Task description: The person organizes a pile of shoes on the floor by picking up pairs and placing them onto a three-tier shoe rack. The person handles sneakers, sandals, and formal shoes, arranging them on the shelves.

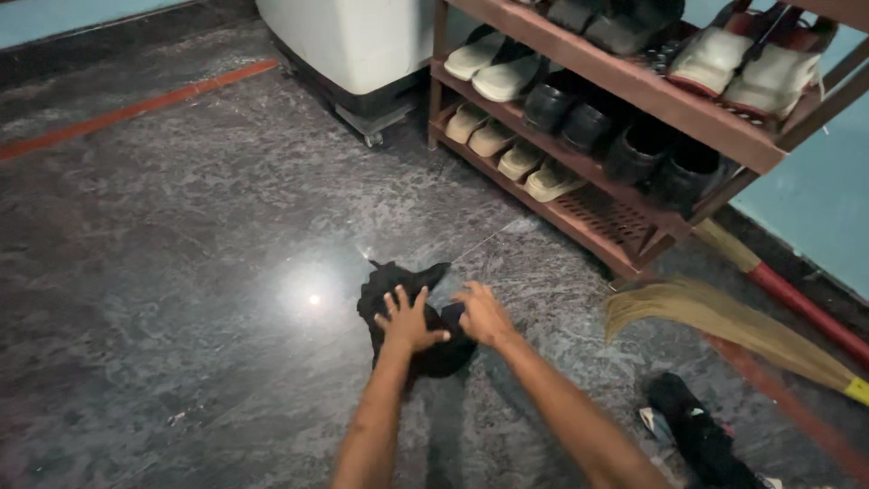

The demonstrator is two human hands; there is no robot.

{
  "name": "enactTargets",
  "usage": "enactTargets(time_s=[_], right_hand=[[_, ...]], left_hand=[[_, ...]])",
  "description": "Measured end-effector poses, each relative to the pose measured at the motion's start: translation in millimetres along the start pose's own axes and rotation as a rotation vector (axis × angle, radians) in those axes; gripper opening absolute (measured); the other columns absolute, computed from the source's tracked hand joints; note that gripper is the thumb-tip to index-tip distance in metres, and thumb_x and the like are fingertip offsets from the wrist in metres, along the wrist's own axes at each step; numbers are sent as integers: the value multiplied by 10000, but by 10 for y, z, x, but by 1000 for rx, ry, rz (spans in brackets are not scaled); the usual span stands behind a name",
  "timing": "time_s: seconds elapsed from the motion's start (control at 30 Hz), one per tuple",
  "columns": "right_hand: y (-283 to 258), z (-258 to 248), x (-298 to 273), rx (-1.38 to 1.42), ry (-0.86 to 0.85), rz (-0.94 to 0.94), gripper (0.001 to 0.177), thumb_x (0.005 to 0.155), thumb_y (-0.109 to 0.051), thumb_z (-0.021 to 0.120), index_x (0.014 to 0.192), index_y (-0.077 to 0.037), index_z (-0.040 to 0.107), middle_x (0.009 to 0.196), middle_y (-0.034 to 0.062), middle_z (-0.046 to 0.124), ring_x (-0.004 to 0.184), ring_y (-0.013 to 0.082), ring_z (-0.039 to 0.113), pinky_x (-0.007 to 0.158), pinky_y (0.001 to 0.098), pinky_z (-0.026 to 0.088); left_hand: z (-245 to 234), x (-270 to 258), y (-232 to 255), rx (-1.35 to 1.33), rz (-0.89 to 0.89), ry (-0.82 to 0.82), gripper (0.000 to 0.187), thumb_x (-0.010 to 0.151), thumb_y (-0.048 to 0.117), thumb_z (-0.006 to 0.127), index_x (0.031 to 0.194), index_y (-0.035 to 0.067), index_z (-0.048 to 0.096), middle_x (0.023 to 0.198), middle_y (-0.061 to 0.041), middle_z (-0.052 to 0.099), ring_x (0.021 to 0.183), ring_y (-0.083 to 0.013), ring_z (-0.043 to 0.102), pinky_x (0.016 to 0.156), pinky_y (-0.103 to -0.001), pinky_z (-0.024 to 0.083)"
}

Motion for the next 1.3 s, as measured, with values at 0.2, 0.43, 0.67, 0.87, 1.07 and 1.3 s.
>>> enactTargets(time_s=[0.2,0.43,0.67,0.87,1.07,1.3], right_hand=[[-20,-50,-69,42,3,-14,512,769,-69,683,1268,-180,673,1482,151,483,1368,400,454,1130,464,413],[-66,-728,-33,17,32,-149,527,755,-39,710,1264,-168,664,1501,184,450,1372,442,394,1123,525,336],[4,-2420,251,-141,414,-310,468,772,-56,622,1223,-155,703,1376,160,590,1309,391,511,1122,499,415],[13,-4073,148,-356,796,-358,413,850,-105,656,1263,-99,669,1359,181,595,1274,399,526,1075,511,426],[271,-5142,76,-704,909,-377,454,881,-144,689,1324,-59,646,1350,167,598,1280,383,531,1049,491,425],[585,-5495,330,-625,1105,-280,311,924,-201,781,1215,-98,743,1076,52,673,1003,294,582,861,416,482]], left_hand=[[410,-242,-221,-88,-156,85,1165,727,418,881,1611,410,123,1716,-184,25,1495,-468,262,1126,-596,386],[418,-70,-271,-276,57,396,347,796,58,618,1093,135,782,1113,-223,718,1108,-405,662,1005,-464,534],[-932,40,908,-307,509,776,191,809,104,610,856,3,765,926,-243,716,943,-464,618,906,-537,472],[-2158,-186,2135,-329,777,848,300,796,273,781,755,-12,700,825,-216,667,913,-437,608,891,-521,484],[-2905,-127,3253,-232,879,838,513,712,90,841,1155,97,580,1172,-147,587,1096,-411,608,856,-497,523],[-3495,281,4262,127,892,862,1065,649,-51,732,1583,173,272,1683,-126,224,973,-381,678,651,-474,575]])
Point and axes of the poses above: each hand's wrist, its own x-axis towards the middle knuckle, its own z-axis out of the palm, y = z × x, the point moved 4 cm from there along x, towards the middle knuckle
